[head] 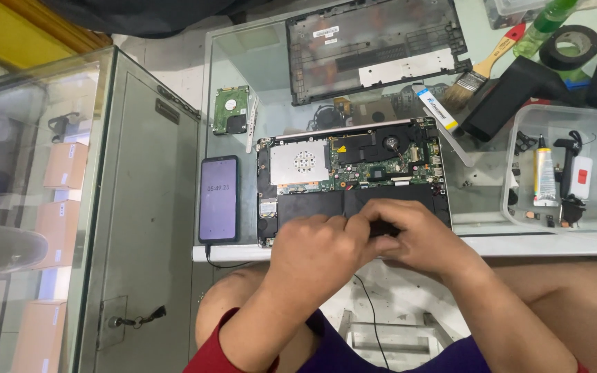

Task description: The person unscrews the back cover of a laptop, removes the hard drive, and then unscrews and removes the internal battery.

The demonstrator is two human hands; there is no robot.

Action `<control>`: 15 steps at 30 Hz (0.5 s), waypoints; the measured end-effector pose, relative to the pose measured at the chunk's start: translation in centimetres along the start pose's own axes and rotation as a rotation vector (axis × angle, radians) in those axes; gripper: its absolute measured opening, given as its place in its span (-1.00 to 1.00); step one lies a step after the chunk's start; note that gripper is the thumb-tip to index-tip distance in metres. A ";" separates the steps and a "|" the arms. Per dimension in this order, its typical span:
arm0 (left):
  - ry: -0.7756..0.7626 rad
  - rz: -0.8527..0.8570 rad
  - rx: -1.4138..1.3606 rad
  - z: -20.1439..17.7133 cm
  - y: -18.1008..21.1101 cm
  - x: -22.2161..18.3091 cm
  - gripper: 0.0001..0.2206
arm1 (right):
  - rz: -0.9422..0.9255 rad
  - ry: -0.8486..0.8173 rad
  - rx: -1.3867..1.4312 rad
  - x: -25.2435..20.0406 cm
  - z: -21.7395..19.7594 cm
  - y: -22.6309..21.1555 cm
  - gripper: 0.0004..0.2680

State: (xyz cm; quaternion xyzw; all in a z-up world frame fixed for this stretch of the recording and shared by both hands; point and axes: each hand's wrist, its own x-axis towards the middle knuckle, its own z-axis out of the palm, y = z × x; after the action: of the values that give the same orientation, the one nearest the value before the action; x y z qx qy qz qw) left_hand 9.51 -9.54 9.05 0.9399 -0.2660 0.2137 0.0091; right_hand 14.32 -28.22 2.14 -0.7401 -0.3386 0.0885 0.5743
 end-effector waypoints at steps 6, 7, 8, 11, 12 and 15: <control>-0.235 -0.043 -0.342 -3.0 0.0 1.5 -0.82 | -0.058 -0.130 -0.003 -0.4 -1.3 1.1 -0.89; -0.235 -0.040 -0.343 -2.6 0.0 1.4 -0.82 | -0.057 -0.127 -0.005 -0.2 -1.5 0.7 -0.89; -0.260 -0.047 -0.323 -2.3 -0.1 1.3 -0.88 | -0.077 -0.158 0.018 -0.1 -1.6 0.3 -0.88; -0.202 -0.042 -0.216 -1.7 -0.1 0.7 -0.90 | -0.112 -0.166 0.048 0.2 -1.3 -0.6 -0.89; -0.115 -0.022 -0.132 -1.5 -0.1 0.5 -0.88 | -0.123 -0.138 0.050 0.4 -1.2 -0.9 -0.86; -0.056 -0.096 -0.005 -0.7 -0.3 0.0 -0.70 | 0.062 -0.027 -0.014 0.1 0.1 0.2 -0.90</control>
State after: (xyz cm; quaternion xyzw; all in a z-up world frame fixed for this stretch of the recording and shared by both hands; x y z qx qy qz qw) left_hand 9.38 -9.22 9.73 0.9572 -0.2214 0.1860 0.0143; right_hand 14.43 -28.12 1.99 -0.7530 -0.3237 0.1137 0.5615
